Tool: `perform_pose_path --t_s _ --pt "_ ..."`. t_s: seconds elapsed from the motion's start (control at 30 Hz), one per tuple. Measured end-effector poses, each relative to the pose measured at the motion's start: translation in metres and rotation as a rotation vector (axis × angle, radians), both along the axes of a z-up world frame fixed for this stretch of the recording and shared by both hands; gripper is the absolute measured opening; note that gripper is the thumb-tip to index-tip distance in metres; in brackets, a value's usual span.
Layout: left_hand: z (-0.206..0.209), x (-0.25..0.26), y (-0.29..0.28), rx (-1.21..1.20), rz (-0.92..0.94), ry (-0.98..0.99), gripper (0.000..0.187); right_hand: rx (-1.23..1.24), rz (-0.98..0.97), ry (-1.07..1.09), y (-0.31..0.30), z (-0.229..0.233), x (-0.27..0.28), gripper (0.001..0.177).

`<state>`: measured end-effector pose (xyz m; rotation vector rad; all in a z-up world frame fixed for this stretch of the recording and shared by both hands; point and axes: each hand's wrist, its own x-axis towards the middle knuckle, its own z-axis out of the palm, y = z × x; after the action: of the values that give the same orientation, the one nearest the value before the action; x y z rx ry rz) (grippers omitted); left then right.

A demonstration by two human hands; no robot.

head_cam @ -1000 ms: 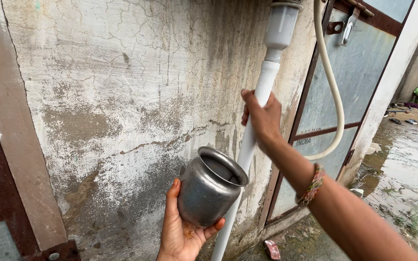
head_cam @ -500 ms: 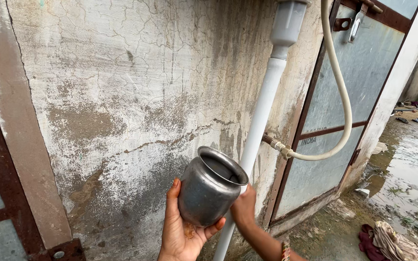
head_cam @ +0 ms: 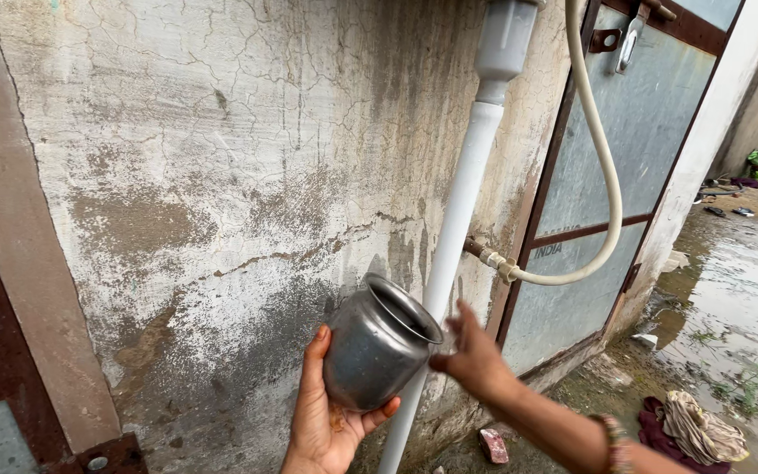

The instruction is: The person washes a metal pot with water by hand, then fits and secures a drain pipe onto the sink drain under the basin.

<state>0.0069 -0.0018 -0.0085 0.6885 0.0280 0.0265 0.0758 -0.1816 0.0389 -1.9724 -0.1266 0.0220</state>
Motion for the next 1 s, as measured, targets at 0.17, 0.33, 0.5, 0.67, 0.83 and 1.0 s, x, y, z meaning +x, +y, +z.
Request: perform_pose_path --t_s 0.17,0.33,0.5,0.67,0.83,1.0 --pt "-0.001 0.001 -0.006 0.026 0.006 0.033 0.099 -0.198 0.075 -0.438 -0.015 0.058 -0.034 0.086" --pt "-0.002 0.003 -0.013 0.070 -0.027 0.020 0.101 -0.429 0.388 -0.529 -0.005 0.073 -0.037 0.033" --pt "-0.003 -0.001 -0.015 0.170 -0.095 -0.030 0.106 -0.723 0.569 -0.131 0.012 0.076 -0.014 0.029" --pt "-0.004 -0.001 -0.015 0.194 -0.119 -0.031 0.107 -0.692 0.741 0.180 0.025 0.049 0.026 0.025" --pt "-0.012 0.011 -0.022 0.150 -0.155 -0.006 0.108 -0.643 0.854 0.451 0.019 0.037 0.050 0.026" --pt "-0.019 0.018 -0.026 -0.035 -0.200 -0.042 0.105 -0.563 0.845 0.492 0.012 0.078 0.044 0.031"
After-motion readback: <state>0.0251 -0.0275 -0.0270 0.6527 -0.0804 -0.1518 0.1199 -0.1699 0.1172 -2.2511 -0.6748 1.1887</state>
